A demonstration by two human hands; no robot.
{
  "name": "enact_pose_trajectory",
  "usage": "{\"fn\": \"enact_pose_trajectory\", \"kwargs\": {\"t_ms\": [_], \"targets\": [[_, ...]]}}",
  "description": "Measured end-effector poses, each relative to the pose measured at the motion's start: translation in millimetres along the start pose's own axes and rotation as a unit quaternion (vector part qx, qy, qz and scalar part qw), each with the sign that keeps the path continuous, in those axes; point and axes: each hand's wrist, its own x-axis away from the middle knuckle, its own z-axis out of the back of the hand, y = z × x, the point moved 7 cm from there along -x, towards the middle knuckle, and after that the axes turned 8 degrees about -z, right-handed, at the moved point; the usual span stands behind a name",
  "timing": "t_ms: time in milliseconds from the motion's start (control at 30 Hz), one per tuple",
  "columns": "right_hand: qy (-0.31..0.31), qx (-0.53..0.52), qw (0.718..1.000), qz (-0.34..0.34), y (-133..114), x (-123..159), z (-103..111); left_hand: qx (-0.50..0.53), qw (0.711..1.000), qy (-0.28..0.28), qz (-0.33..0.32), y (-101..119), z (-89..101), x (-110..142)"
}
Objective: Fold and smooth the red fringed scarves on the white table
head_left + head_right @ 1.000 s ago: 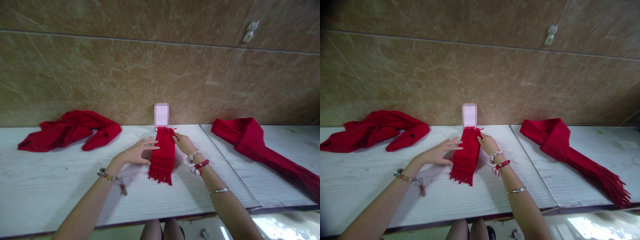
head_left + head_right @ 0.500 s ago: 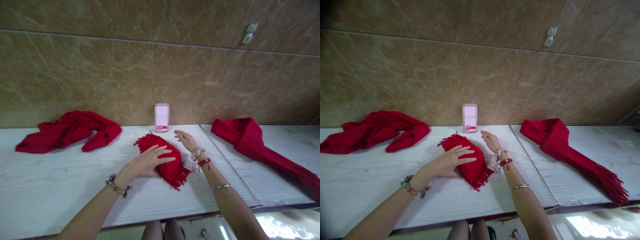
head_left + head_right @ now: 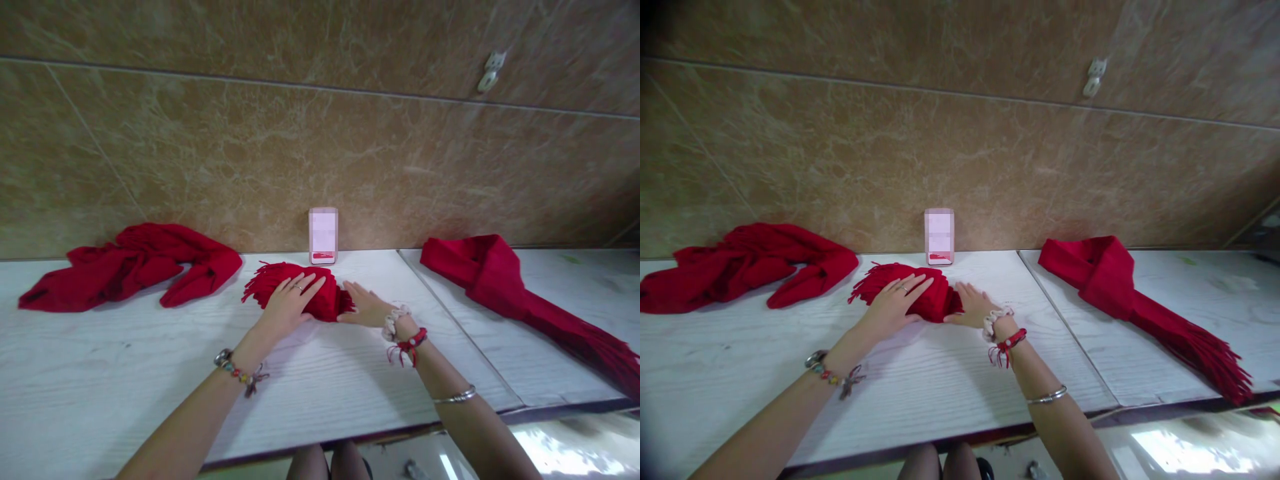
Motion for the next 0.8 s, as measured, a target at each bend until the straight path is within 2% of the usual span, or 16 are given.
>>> {"fn": "enact_pose_trajectory", "kwargs": {"t_ms": [67,267,600,800], "targets": [[-0.032,0.028,0.999,-0.011,-10.2,3.3,-12.6,-0.012,1.000,0.003,-0.001,-0.3,1.0,-0.3],[0.029,0.067,0.997,0.000,-23.5,3.3,-15.8,-0.025,0.999,0.023,0.003,-4.0,4.4,0.0],[0.028,0.114,0.993,0.010,-17.3,7.9,-20.2,-0.032,0.996,0.071,0.049,-16.1,21.9,2.3],[0.007,0.135,0.991,0.011,6.1,14.7,-21.3,-0.075,0.989,0.077,0.099,-31.3,34.9,8.0]]}}
